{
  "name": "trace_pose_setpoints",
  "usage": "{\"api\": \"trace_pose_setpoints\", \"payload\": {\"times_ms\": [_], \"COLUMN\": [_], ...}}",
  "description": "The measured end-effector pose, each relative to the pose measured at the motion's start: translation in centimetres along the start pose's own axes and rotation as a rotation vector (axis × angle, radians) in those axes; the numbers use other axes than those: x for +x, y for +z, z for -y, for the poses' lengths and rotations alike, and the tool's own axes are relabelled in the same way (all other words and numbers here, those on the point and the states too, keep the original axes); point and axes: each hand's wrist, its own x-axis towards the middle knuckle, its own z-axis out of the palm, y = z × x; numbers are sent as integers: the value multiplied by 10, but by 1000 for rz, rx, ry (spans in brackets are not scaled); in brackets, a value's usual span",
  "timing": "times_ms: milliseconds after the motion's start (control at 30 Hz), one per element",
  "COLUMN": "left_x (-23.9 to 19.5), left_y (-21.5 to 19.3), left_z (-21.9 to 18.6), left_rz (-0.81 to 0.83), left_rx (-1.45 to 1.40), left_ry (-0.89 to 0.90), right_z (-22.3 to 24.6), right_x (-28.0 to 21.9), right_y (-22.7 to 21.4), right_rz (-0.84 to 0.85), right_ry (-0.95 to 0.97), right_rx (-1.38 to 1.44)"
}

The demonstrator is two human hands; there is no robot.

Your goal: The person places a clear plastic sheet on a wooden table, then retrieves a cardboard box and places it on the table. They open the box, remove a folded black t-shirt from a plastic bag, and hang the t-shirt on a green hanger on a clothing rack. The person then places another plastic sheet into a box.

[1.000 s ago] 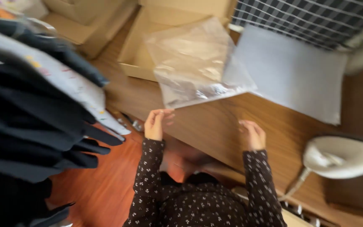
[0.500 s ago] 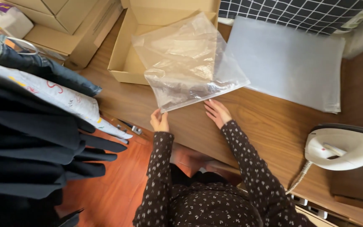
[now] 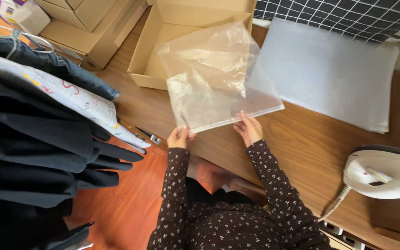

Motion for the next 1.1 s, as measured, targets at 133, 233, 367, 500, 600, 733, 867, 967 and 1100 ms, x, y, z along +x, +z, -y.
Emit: {"api": "trace_pose_setpoints", "payload": {"times_ms": [133,233,367,500,600,733,867,967,1100], "left_x": [3,7,1,-22,-48,-46,-16,-11,9], "left_y": [-18,-24,-19,17,45,65,84,99,104], "left_z": [7,9,12,3,-12,-6,-1,-17,-22], "left_rz": [-66,-62,-40,67,488,545,344,258,346], "left_rx": [28,33,-12,525,461,181,-205,-344,-408], "left_ry": [145,164,185,179,94,-225,-444,-498,-482], "right_z": [6,11,48,28,9,9,18,29,33], "right_x": [25,30,-22,-32,-24,-3,19,21,27], "right_y": [-54,-90,-51,-27,-25,-60,-118,-158,-224], "right_rz": [-344,-417,-280,-27,112,58,64,46,-160], "right_ry": [-161,-235,-186,0,-130,-286,-395,-429,-333], "right_rx": [135,73,143,231,169,-20,-131,-266,-404]}}
